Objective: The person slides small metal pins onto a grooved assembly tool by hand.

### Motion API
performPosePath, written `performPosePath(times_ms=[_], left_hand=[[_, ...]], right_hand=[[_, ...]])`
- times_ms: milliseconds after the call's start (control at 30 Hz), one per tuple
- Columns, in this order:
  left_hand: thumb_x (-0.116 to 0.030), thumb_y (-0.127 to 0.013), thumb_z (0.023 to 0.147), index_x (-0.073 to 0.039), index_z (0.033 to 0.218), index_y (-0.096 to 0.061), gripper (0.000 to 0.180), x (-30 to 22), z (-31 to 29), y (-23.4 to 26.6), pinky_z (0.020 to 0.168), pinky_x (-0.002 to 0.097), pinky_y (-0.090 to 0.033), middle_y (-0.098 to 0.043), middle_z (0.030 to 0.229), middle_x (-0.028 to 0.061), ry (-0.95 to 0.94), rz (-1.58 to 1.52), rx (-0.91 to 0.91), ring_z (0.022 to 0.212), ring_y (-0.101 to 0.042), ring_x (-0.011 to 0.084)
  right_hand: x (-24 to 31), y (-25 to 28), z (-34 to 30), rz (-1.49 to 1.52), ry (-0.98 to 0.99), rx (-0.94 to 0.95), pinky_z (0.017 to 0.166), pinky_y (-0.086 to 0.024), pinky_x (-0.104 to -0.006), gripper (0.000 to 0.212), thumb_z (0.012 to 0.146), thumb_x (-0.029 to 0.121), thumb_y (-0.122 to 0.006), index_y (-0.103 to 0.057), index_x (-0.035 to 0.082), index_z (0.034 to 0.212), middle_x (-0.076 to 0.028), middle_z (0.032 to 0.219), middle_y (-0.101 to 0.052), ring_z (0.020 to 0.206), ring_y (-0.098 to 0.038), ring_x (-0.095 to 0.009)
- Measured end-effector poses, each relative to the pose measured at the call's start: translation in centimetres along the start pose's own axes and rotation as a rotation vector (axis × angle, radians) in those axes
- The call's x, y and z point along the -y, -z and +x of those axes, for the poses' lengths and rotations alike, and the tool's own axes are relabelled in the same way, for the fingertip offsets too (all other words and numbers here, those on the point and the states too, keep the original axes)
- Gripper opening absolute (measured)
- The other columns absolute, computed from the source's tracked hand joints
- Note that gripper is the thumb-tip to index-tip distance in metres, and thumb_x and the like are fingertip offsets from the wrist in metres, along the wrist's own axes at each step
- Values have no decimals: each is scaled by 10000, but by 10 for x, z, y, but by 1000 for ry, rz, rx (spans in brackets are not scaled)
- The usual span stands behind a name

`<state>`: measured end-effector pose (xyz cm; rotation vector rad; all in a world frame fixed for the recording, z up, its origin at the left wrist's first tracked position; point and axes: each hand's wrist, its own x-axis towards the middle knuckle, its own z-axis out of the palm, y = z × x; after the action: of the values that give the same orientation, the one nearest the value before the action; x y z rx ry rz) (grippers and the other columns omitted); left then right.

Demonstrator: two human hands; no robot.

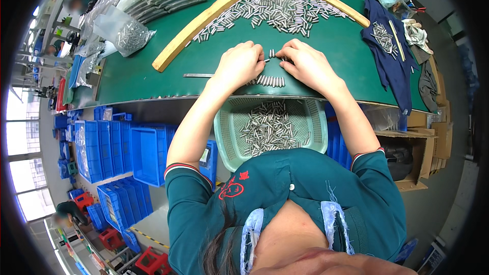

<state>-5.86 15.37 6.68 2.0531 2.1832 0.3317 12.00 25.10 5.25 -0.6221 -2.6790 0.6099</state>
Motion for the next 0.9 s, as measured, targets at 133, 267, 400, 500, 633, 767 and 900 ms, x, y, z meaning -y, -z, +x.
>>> performPosePath(times_ms=[133, 267, 400, 500, 633, 767, 900], left_hand=[[-192, -612, 817, -71, 843, -621, 123, 2, 1, 0, 766, 392, -503, -601, 829, 80, 87, 42, -5, 861, -622, 263], [-207, -622, 827, -70, 867, -631, 144, 2, 6, -10, 771, 390, -503, -606, 847, 88, 72, 48, -104, 862, -624, 266], [-210, -625, 842, -67, 918, -644, 164, -6, 6, -8, 779, 385, -502, -610, 875, 95, 17, -95, -60, 876, -623, 274], [-200, -595, 847, -66, 957, -674, 190, -12, 4, -3, 837, 414, -495, -626, 926, 120, -3, -228, 11, 940, -617, 300], [-206, -610, 851, -75, 960, -664, 178, -8, 4, -6, 816, 400, -494, -619, 916, 108, -27, -136, -51, 918, -617, 287], [-204, -618, 854, -80, 959, -650, 166, -6, 4, -6, 785, 390, -497, -606, 892, 97, -31, -95, -55, 884, -615, 281], [-202, -616, 856, -78, 959, -651, 165, -4, 5, -6, 787, 393, -496, -605, 887, 98, -20, -97, -58, 884, -614, 284]], right_hand=[[-4, -6, 2, -21, 6, -49, 827, -496, -359, 207, 846, 172, -646, -647, 65, 1023, -72, 1020, -589, 965, -609, -246], [-3, -11, 3, 5, -17, -85, 813, -511, -369, 267, 826, 201, -675, -635, 60, 1050, -82, 1031, -593, 955, -616, -239], [-3, -6, -2, -22, -44, -115, 803, -511, -350, 359, 822, 247, -694, -611, 69, 1122, -71, 1066, -582, 920, -624, -213], [-7, -1, -6, -46, -66, -107, 813, -509, -346, 397, 811, 269, -709, -608, 78, 1144, -66, 1082, -577, 930, -622, -215], [-10, 5, -8, -57, -66, -104, 858, -501, -370, 377, 798, 303, -714, -640, 72, 1087, -72, 1061, -589, 1040, -593, -240], [-9, 9, -7, -50, -58, -81, 859, -498, -364, 353, 808, 293, -704, -647, 70, 1075, -73, 1033, -599, 1027, -598, -240], [-9, 12, -7, 57, -71, -78, 860, -496, -359, 340, 822, 276, -689, -645, 74, 1091, -80, 1015, -610, 1010, -606, -240]])
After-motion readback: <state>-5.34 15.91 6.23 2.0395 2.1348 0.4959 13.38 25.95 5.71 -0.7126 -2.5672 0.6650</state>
